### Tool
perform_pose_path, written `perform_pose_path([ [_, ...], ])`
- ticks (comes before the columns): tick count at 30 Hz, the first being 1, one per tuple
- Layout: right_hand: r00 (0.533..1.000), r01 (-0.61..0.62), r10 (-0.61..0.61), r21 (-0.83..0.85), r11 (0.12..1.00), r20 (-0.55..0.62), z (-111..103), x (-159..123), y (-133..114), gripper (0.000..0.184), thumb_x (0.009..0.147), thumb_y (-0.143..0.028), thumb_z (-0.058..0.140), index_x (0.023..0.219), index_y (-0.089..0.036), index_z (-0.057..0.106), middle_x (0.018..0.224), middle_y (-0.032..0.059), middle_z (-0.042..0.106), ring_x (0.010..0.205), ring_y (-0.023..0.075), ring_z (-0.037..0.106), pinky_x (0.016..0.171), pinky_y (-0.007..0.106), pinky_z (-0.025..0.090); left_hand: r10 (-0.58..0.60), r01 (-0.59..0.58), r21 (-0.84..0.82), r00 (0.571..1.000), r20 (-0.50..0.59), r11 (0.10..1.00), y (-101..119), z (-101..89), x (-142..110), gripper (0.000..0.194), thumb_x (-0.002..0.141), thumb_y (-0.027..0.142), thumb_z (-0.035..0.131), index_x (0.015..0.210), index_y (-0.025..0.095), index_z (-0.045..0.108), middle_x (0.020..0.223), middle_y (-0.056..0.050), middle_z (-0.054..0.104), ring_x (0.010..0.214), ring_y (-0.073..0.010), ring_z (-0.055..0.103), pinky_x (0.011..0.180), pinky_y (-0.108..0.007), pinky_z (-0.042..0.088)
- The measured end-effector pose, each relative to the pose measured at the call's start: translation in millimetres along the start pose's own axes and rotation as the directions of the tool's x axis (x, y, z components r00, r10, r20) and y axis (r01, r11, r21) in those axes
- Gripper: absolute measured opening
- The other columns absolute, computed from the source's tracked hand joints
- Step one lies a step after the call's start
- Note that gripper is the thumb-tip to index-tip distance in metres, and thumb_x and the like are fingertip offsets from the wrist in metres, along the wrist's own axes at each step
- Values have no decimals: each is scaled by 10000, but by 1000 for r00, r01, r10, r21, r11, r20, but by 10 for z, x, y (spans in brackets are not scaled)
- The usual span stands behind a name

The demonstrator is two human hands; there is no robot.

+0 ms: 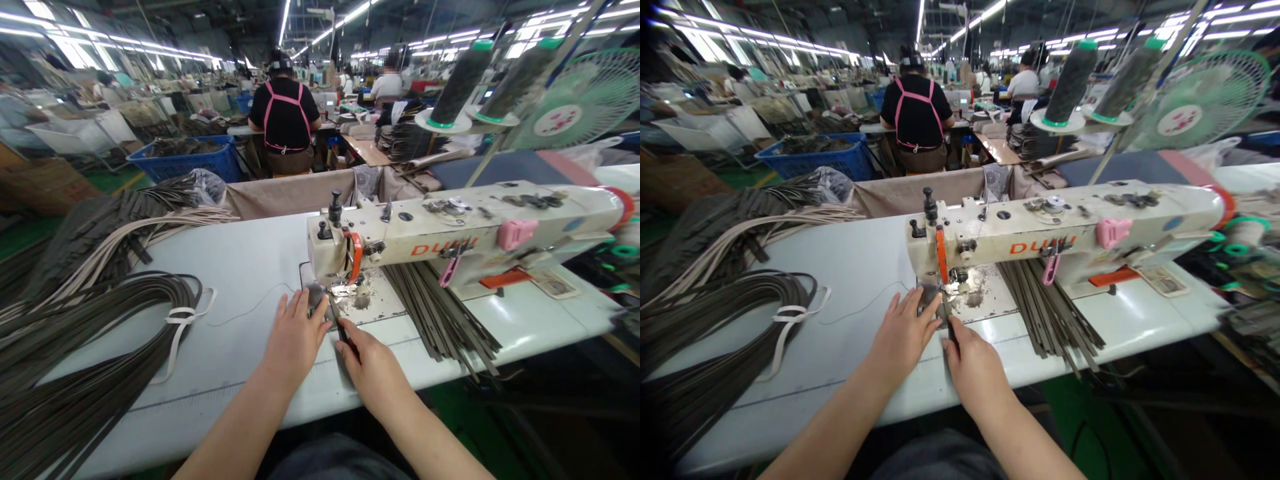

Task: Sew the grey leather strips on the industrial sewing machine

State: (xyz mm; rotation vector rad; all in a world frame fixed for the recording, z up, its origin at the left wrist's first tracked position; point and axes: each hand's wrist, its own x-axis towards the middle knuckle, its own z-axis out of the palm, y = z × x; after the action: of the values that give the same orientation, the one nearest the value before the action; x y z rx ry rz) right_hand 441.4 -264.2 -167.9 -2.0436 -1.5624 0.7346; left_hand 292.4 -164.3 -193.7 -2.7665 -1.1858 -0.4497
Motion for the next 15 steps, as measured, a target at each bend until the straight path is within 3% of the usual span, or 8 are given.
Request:
perform_pose_path([
  [9, 1000, -26, 26, 1, 1000, 11, -32, 9, -48, 479, 1007, -193, 541, 1483, -132, 538, 1286, 141, 698, 1152, 323, 684, 1006, 454, 539, 18, -18, -3, 1000, -5, 1000, -3, 11, 4, 474, 995, 372, 604, 1453, 253, 571, 1458, -210, 562, 1350, -377, 551, 1158, -605, 394],
  [15, 1000, -19, 19, 3, 1000, 2, -22, 6, -41, 474, 1013, -196, 531, 1482, -126, 540, 1314, 153, 682, 1181, 316, 674, 1035, 442, 528, -9, 8, -16, 1000, -21, 1000, -15, 108, -13, 574, 1007, 383, 578, 1461, 40, 498, 1460, -251, 564, 1377, -367, 530, 1199, -551, 376],
])
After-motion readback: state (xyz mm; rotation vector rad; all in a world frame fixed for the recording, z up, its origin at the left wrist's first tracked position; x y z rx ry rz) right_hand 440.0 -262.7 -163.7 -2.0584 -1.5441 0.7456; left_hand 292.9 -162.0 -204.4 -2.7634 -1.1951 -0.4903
